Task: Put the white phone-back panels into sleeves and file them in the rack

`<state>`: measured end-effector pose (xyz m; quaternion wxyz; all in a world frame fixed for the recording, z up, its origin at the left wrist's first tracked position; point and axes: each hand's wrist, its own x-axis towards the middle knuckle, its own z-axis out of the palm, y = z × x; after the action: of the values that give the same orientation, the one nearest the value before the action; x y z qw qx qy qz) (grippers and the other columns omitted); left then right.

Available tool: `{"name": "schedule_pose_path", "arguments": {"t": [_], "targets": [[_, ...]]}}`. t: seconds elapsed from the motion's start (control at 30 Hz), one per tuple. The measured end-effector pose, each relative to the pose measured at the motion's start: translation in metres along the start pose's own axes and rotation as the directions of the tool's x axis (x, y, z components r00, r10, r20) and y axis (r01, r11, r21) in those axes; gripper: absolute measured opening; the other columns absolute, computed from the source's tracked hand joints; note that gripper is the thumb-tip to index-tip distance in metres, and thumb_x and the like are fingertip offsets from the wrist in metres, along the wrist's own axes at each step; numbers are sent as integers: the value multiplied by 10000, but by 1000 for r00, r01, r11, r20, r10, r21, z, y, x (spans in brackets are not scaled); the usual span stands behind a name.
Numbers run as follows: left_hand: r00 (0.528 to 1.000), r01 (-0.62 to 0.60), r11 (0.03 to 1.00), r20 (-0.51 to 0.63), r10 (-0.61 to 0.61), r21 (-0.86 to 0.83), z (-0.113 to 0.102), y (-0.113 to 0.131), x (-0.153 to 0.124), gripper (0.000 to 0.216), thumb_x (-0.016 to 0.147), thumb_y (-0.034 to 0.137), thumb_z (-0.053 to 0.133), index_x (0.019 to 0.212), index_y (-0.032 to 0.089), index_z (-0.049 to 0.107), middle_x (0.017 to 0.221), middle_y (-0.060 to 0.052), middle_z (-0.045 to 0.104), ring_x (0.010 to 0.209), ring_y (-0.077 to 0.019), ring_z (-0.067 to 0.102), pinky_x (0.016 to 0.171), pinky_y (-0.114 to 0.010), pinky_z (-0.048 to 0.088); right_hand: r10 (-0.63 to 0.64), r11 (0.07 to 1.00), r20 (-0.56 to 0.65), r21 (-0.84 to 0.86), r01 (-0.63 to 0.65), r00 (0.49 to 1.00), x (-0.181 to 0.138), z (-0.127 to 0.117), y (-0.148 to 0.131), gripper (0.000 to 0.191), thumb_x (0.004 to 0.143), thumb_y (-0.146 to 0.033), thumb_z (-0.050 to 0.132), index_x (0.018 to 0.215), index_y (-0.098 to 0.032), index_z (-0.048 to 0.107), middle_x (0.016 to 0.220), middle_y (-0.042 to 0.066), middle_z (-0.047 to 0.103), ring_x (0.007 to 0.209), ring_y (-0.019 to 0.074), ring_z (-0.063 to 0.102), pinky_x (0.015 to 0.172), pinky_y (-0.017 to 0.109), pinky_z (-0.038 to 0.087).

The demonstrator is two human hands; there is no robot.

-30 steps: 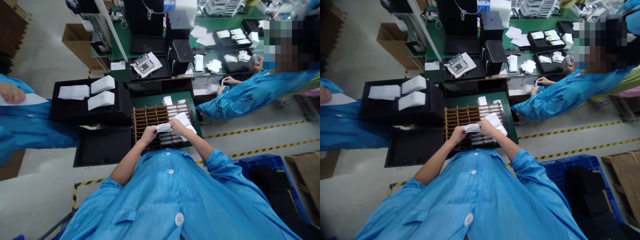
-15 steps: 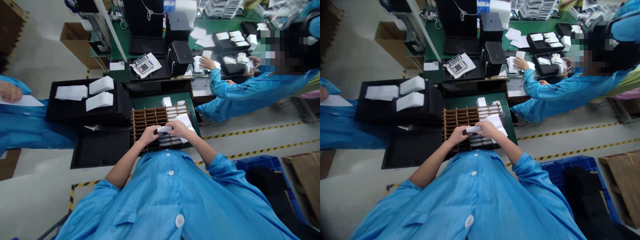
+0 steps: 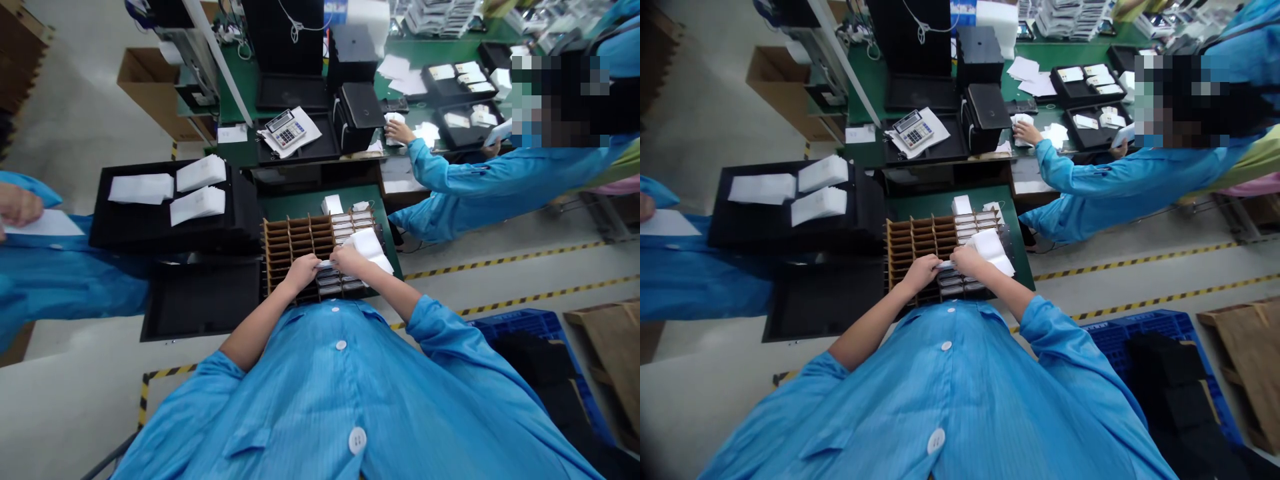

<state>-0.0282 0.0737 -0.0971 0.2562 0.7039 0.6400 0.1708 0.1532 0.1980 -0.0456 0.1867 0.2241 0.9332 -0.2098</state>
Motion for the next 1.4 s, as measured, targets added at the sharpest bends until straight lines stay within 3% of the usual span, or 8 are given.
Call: {"name": "schedule_pose_path", "arguments": {"t": [0.17, 0.5, 0.77, 1.03, 1.17, 1.23, 1.3, 1.4], "targets": [[997, -69, 997, 32, 67, 41, -1, 1, -7, 235, 996, 167, 565, 1016, 171, 799, 1007, -96, 734, 956, -219, 694, 866, -313, 533, -65, 996, 38, -54, 67, 997, -7, 4, 0, 261, 1002, -159, 572, 1115, -98, 799, 1204, 195, 747, 1059, 276, 723, 918, 328, 488], [987, 28, 988, 151, -51, 150, -4, 2, 10, 221, 977, 238, 612, 910, 189, 817, 1047, -95, 700, 920, -221, 669, 803, -320, 507, -42, 991, 71, -124, 51, 997, 4, 9, 0, 297, 1005, -134, 536, 1109, -107, 814, 1178, 194, 731, 1076, 270, 698, 889, 315, 501], [953, 91, 955, 252, -165, 281, -5, 13, 24, 298, 975, 182, 534, 942, 154, 829, 1059, -165, 734, 1090, -299, 689, 846, -357, 542, -12, 987, 80, -158, 24, 997, 6, 15, -2, 331, 1029, -145, 495, 1112, -131, 816, 1256, 196, 698, 1198, 301, 634, 868, 323, 518], [941, 145, 947, 254, -222, 287, 3, 28, 43, 178, 928, 195, 671, 984, 138, 829, 977, -184, 773, 991, -290, 755, 884, -368, 571, 20, 986, 64, -165, -9, 998, 19, 19, -10, 343, 1032, -101, 473, 1114, -88, 806, 1161, 226, 739, 1041, 290, 732, 862, 338, 536], [979, 99, 964, 151, -139, 246, -61, -16, 21, 263, 1006, 256, 595, 1170, 229, 800, 1192, -127, 753, 1188, -261, 692, 983, -349, 552, 28, 991, 10, -129, -26, 1000, 1, 18, -16, 306, 1048, -157, 508, 1102, -140, 809, 1126, 179, 752, 1038, 277, 743, 852, 320, 533], [978, 162, 966, -163, -130, 202, -120, -61, 4, 298, 1018, 231, 551, 1220, 230, 770, 1246, -122, 727, 1236, -262, 648, 1069, -371, 516, 55, 997, -102, -41, -60, 993, -17, 24, -20, 324, 1085, -236, 487, 1192, -175, 786, 1134, 149, 753, 1053, 264, 737, 870, 320, 536], [921, 269, 945, -336, -197, 184, -183, -114, -11, 294, 987, 241, 602, 1250, 211, 729, 1284, -129, 698, 1244, -284, 619, 1087, -400, 502, 99, 993, -219, 84, -83, 971, -38, 34, -24, 340, 1098, -284, 477, 1258, -199, 765, 1133, 126, 756, 1036, 248, 734, 885, 316, 539], [906, 384, 885, -293, -307, 261, -256, -189, -22, 473, 785, 307, 853, 1200, 178, 665, 1323, -142, 666, 1278, -336, 564, 1131, -446, 463, 132, 971, -309, 230, -61, 942, -63, 50, -31, 331, 1084, -292, 504, 1280, -211, 758, 1123, 117, 765, 992, 240, 740, 877, 316, 554]]}}
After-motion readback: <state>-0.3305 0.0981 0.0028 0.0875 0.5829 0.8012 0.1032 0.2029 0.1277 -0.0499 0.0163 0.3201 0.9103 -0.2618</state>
